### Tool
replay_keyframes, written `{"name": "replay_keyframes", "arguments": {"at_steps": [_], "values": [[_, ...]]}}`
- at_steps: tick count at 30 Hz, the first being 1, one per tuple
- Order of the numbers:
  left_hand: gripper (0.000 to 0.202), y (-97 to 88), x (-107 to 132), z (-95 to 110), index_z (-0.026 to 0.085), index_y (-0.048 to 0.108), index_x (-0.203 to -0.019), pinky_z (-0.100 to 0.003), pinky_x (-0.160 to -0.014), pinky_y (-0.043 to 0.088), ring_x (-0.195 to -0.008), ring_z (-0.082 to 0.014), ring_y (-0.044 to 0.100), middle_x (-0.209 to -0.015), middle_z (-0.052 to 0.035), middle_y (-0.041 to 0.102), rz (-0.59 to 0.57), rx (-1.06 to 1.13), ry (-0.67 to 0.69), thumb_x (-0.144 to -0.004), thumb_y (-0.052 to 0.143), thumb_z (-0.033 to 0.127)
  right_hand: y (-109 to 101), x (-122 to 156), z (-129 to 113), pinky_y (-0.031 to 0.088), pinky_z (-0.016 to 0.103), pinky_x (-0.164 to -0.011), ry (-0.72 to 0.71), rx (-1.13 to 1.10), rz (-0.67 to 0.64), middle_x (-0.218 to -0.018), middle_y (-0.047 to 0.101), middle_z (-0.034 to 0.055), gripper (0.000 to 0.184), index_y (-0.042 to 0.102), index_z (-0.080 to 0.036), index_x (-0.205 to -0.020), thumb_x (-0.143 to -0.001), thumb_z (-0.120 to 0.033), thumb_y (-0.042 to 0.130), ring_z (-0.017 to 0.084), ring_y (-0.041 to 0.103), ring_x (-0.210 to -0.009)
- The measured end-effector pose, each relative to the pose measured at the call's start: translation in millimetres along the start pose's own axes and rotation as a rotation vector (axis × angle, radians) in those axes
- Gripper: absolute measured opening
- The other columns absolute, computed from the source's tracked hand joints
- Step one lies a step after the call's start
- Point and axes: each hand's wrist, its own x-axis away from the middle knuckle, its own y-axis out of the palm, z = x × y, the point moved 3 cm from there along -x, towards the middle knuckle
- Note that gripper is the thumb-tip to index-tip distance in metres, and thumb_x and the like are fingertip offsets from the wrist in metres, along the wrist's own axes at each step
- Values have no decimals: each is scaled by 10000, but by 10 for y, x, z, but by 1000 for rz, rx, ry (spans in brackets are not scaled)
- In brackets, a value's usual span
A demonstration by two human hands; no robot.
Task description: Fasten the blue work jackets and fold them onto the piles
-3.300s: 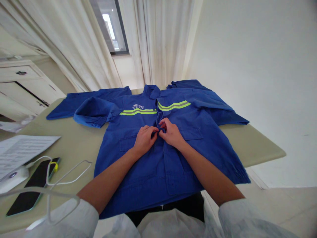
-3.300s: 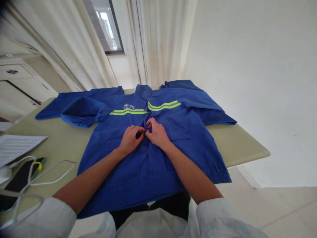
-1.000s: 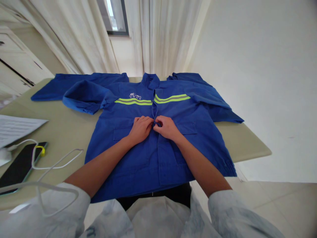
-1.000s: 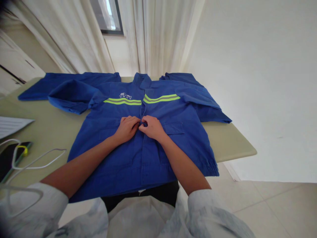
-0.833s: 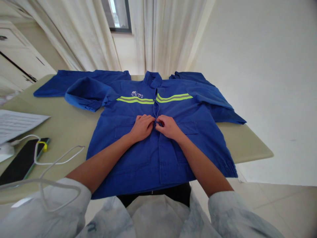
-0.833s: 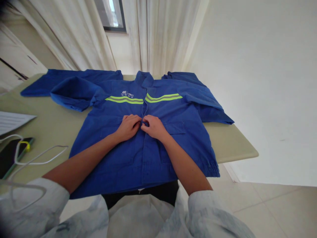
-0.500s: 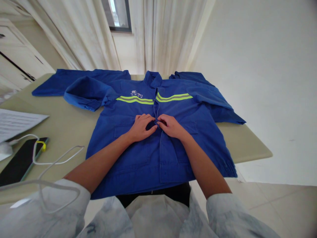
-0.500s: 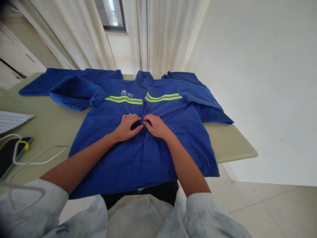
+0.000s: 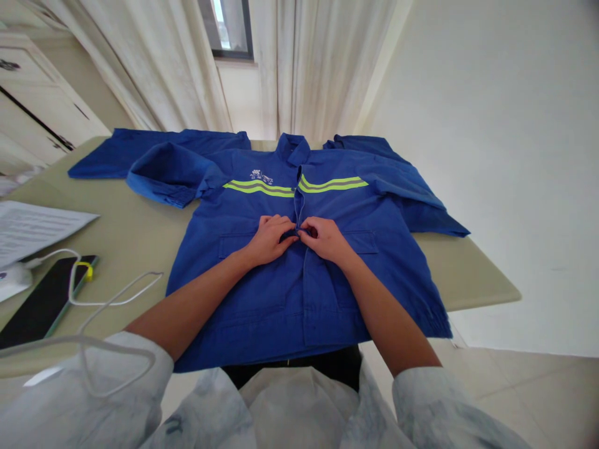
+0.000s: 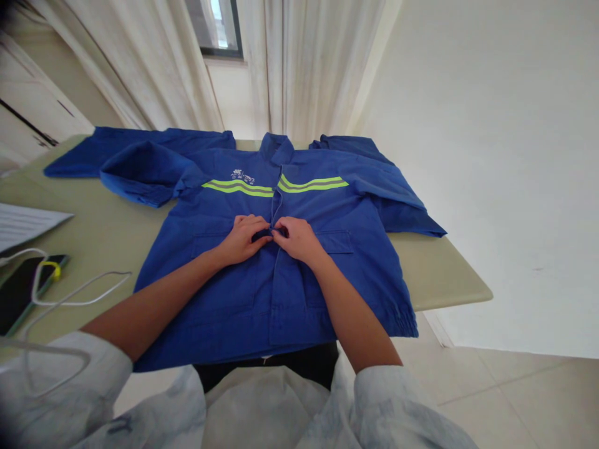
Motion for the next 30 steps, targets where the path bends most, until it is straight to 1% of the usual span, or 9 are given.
{"name": "replay_keyframes", "arguments": {"at_steps": [4, 11, 15, 18, 22, 24, 27, 28, 30], "values": [[155, 2, -2, 6, 214, 676, -1077, -439, -889, 345, -976, -258, 608, -1027, -61, 708, -10, -4, 6, -1012, 570, 306, 7, 10, -35, 338, 265, -662, 31, 61, 24, -747, 647, -6, 116, 665, -192, -811, -909, -256, 669, 148, 537, -690], [128, -14, -16, -30, 226, 667, -1016, -424, -884, 351, -943, -245, 612, -978, -44, 713, 13, 46, -35, -994, 589, 324, 17, 45, -114, 350, 278, -698, 50, 164, 97, -865, 669, 18, 96, 639, -214, -830, -908, -270, 642, 167, 551, -757], [143, -22, -10, -15, 228, 674, -1034, -424, -894, 349, -948, -239, 620, -997, -40, 719, 27, 63, -31, -1002, 572, 322, 23, 38, -120, 362, 276, -704, 26, 131, 122, -859, 650, 11, 72, 600, -217, -816, -878, -245, 625, 164, 547, -759], [186, -23, -3, 6, 223, 676, -1057, -423, -901, 350, -962, -236, 627, -1012, -43, 720, 46, 72, -29, -1018, 558, 360, 13, 20, -88, 373, 275, -694, 35, 92, 149, -824, 641, 9, 70, 578, -218, -814, -857, -249, 624, 165, 550, -746], [258, -14, -3, 6, 225, 681, -1072, -422, -909, 358, -965, -229, 631, -1016, -41, 722, 41, 85, -53, -1051, 495, 403, 0, 10, -44, 393, 281, -704, 59, 80, 154, -833, 661, 18, 70, 592, -215, -854, -858, -277, 626, 172, 566, -752], [239, -11, -7, -2, 227, 680, -1074, -422, -906, 360, -965, -229, 633, -1011, -40, 719, 31, 91, -64, -1040, 495, 375, -2, 17, -44, 409, 284, -726, 51, 65, 162, -859, 670, 22, 73, 610, -211, -906, -862, -267, 620, 176, 578, -770], [191, -13, -14, -13, 230, 678, -1071, -424, -900, 361, -957, -228, 639, -999, -35, 713, 18, 111, -72, -1001, 520, 312, 1, 30, -60, 433, 281, -747, 34, 24, 159, -872, 665, 15, 167, 638, -210, -1025, -865, -256, 627, 179, 588, -784], [184, -14, -16, -15, 233, 678, -1066, -425, -899, 359, -952, -228, 640, -993, -33, 712, 16, 121, -72, -993, 523, 299, 2, 32, -66, 440, 280, -752, 27, 17, 156, -877, 663, 15, 183, 646, -212, -1045, -868, -253, 628, 179, 592, -790], [174, -17, -16, -18, 236, 678, -1050, -427, -896, 356, -944, -228, 639, -980, -32, 709, 17, 134, -67, -987, 524, 289, -1, 33, -78, 449, 280, -761, 15, 22, 154, -888, 663, 24, 165, 664, -211, -1031, -874, -247, 629, 183, 602, -808]]}}
